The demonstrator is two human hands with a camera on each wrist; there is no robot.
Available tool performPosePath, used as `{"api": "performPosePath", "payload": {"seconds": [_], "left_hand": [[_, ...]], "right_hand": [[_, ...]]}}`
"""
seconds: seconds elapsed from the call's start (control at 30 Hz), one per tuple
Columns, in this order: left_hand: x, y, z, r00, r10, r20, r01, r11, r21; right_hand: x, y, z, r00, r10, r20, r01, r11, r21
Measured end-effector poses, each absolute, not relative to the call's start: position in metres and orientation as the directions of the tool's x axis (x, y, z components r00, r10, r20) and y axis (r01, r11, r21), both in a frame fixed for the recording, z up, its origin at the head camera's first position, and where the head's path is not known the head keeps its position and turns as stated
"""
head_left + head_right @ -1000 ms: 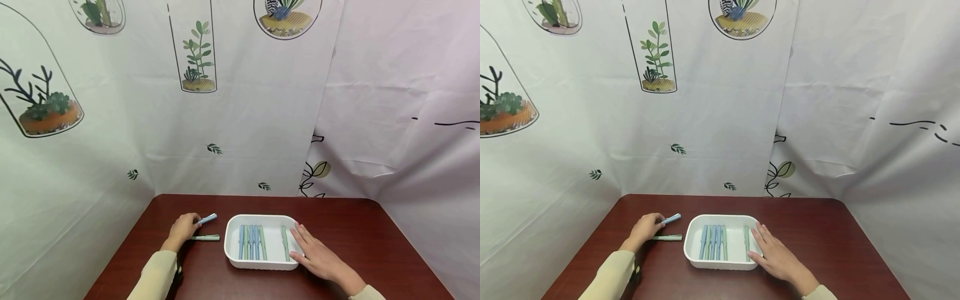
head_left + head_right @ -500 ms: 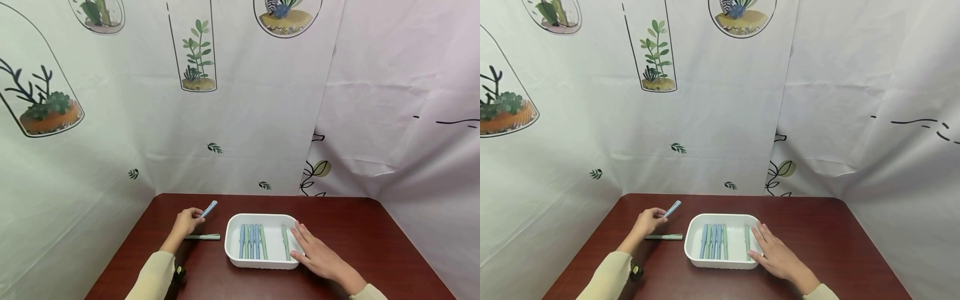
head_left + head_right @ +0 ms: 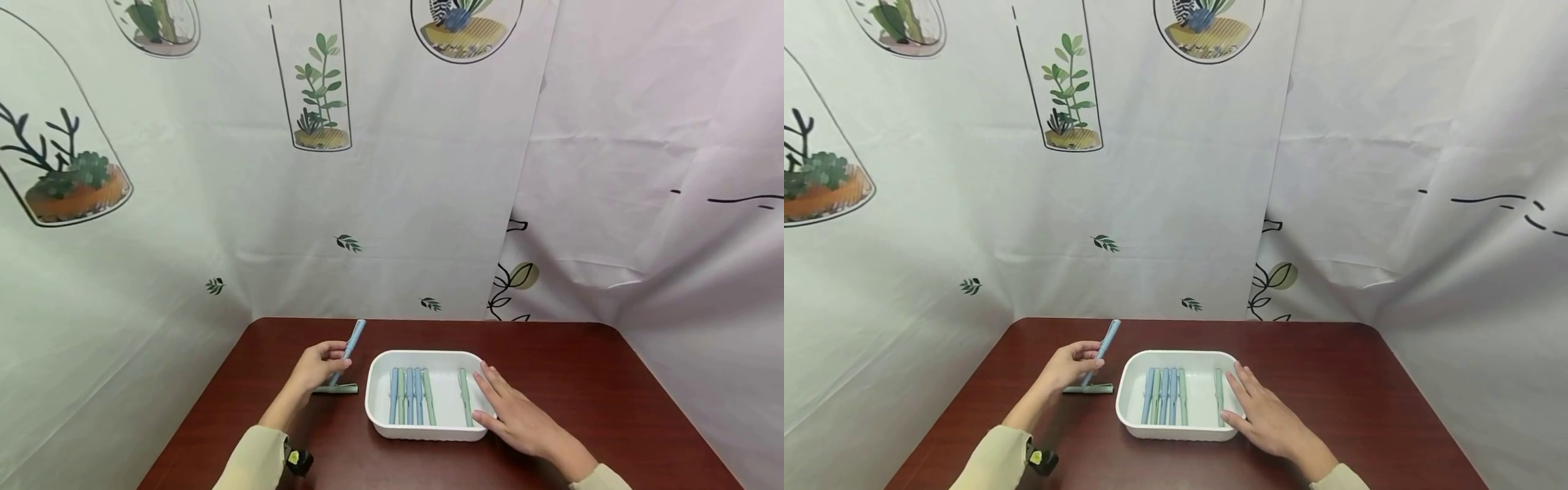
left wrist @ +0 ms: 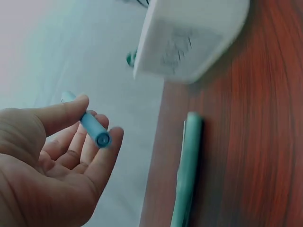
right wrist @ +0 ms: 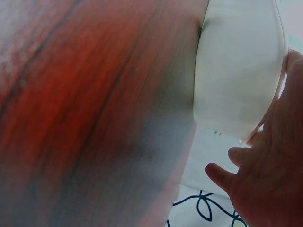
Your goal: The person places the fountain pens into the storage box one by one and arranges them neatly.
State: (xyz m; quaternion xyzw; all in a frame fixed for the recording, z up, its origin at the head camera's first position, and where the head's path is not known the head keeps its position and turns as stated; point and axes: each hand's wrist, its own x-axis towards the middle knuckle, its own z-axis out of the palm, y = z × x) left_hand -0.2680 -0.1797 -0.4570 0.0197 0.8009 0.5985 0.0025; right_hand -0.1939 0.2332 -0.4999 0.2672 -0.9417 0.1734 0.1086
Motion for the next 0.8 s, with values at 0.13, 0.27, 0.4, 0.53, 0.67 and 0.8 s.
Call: {"api": "performPosePath", "payload": {"seconds": [0.13, 0.27, 0.4, 0.53, 0.67, 0.8], "left_hand": [[-0.257, -0.168, -0.451, -0.996, 0.086, -0.011, 0.004, 0.179, 0.984], [-0.247, -0.154, -0.446, -0.990, 0.140, -0.027, -0.014, 0.086, 0.996], [-0.238, -0.138, -0.445, -0.984, 0.172, -0.041, -0.037, 0.028, 0.999], [-0.231, -0.120, -0.445, -0.978, 0.205, -0.049, -0.048, 0.010, 0.999], [-0.227, -0.103, -0.447, -0.967, 0.244, -0.067, -0.065, 0.016, 0.998], [-0.225, -0.090, -0.449, -0.962, 0.260, -0.083, -0.081, 0.018, 0.997]], "right_hand": [[-0.194, 0.233, -0.499, -0.832, -0.469, 0.296, -0.543, 0.797, -0.265], [-0.195, 0.232, -0.499, -0.833, -0.467, 0.297, -0.541, 0.800, -0.260], [-0.194, 0.232, -0.499, -0.827, -0.469, 0.309, -0.545, 0.804, -0.239], [-0.194, 0.232, -0.499, -0.811, -0.479, 0.335, -0.552, 0.816, -0.171], [-0.194, 0.232, -0.498, -0.804, -0.484, 0.344, -0.552, 0.824, -0.130], [-0.194, 0.231, -0.498, -0.807, -0.482, 0.340, -0.549, 0.825, -0.133]]}}
